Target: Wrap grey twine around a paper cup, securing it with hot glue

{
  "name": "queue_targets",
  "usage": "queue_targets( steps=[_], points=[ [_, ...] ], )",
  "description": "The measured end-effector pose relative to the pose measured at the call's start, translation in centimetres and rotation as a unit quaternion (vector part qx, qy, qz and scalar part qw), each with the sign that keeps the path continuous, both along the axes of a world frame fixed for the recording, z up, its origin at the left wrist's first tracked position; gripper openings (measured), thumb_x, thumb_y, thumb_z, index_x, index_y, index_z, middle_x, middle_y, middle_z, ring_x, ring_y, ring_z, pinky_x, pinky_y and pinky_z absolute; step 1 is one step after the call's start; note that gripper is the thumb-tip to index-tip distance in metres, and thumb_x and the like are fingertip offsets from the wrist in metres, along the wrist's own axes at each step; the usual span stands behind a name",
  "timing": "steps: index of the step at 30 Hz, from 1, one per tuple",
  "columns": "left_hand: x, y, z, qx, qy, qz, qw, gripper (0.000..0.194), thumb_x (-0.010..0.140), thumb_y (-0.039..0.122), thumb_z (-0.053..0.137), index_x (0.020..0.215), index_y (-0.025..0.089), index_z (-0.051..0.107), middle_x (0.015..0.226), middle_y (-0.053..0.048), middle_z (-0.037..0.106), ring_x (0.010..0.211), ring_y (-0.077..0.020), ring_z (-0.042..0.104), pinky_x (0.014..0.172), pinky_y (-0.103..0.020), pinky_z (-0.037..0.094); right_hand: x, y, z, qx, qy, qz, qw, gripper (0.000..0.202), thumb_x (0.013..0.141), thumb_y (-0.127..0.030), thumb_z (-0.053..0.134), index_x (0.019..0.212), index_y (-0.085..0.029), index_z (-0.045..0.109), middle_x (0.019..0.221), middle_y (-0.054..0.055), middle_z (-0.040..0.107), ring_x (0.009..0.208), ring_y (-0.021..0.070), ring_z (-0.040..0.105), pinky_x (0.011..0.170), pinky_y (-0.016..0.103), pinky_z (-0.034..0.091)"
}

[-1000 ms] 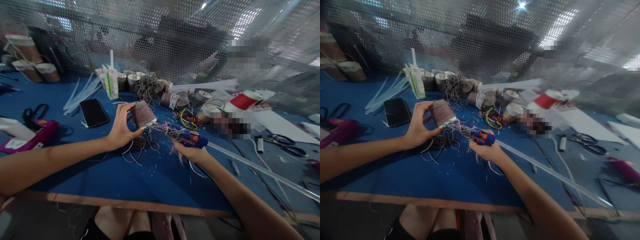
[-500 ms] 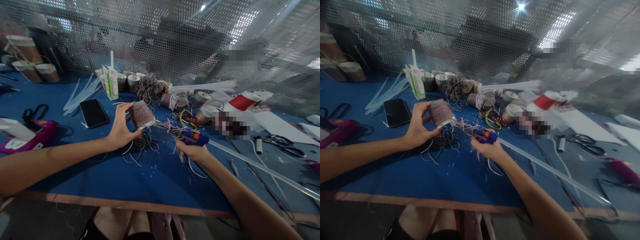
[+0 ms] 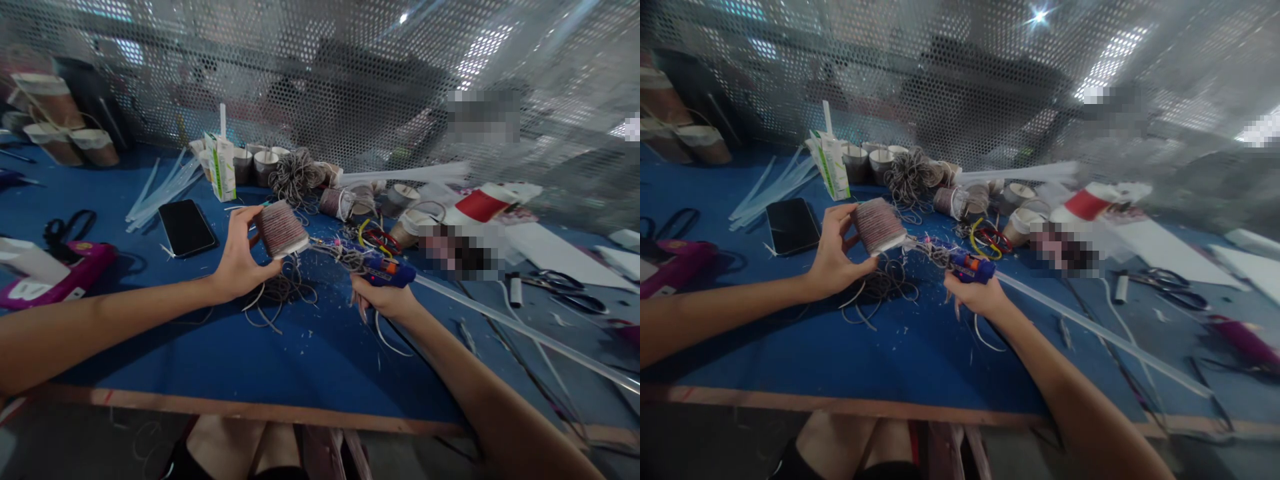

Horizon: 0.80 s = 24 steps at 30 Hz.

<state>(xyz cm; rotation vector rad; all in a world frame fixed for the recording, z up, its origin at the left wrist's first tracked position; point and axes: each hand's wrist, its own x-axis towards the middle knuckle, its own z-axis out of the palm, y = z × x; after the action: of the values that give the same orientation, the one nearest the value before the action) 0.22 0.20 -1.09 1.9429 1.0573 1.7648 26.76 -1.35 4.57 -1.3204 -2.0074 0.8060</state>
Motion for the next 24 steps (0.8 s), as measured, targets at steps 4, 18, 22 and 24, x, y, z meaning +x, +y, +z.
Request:
queue_targets(
  steps=[4,18,22,24],
  points=[
    [0.0,-0.2,0.1,-0.004,-0.001,-0.006,1.000,0.076,0.070,0.030,0.077,0.135,0.027,0.038,0.132,-0.011,0.039,0.125,-0.0282,0.050,0.093,-0.040,0.061,-0.3,0.0,0.2,-0.030,0.025,-0.027,0.999,0.036,0.072,-0.041,0.068,0.049,-0.024,0.047,0.034,-0.004,0.046,0.031,0.0117,0.046,0.037,0.025,0.046],
    [0.0,0.2,-0.4,0.027,-0.018,-0.068,0.997,0.073,0.079,0.052,0.070,0.134,0.032,0.027,0.138,-0.011,0.033,0.130,-0.0265,0.051,0.099,-0.041,0.057,1.6,3.0,0.6,0.180,-0.315,-0.006,0.932,0.045,0.066,-0.058,0.077,0.073,-0.023,0.050,0.079,0.008,0.062,0.072,0.0261,0.065,0.063,0.037,0.052],
    [0.0,0.5,-0.5,0.038,-0.022,-0.089,0.995,0.072,0.080,0.057,0.067,0.134,0.033,0.026,0.141,-0.011,0.031,0.135,-0.0268,0.048,0.102,-0.042,0.055,2.7,3.3,0.8,0.197,-0.371,-0.011,0.907,0.068,0.057,-0.065,0.084,0.096,-0.019,0.052,0.102,0.014,0.059,0.092,0.0355,0.065,0.076,0.046,0.056],
    [0.0,0.6,-0.6,0.044,-0.022,-0.086,0.995,0.073,0.080,0.056,0.067,0.135,0.032,0.026,0.141,-0.012,0.031,0.135,-0.0268,0.048,0.104,-0.042,0.054,2.9,3.2,1.2,0.234,-0.337,0.010,0.912,0.079,0.056,-0.066,0.084,0.108,-0.017,0.050,0.111,0.018,0.055,0.107,0.0404,0.060,0.092,0.054,0.052]
  ],
)
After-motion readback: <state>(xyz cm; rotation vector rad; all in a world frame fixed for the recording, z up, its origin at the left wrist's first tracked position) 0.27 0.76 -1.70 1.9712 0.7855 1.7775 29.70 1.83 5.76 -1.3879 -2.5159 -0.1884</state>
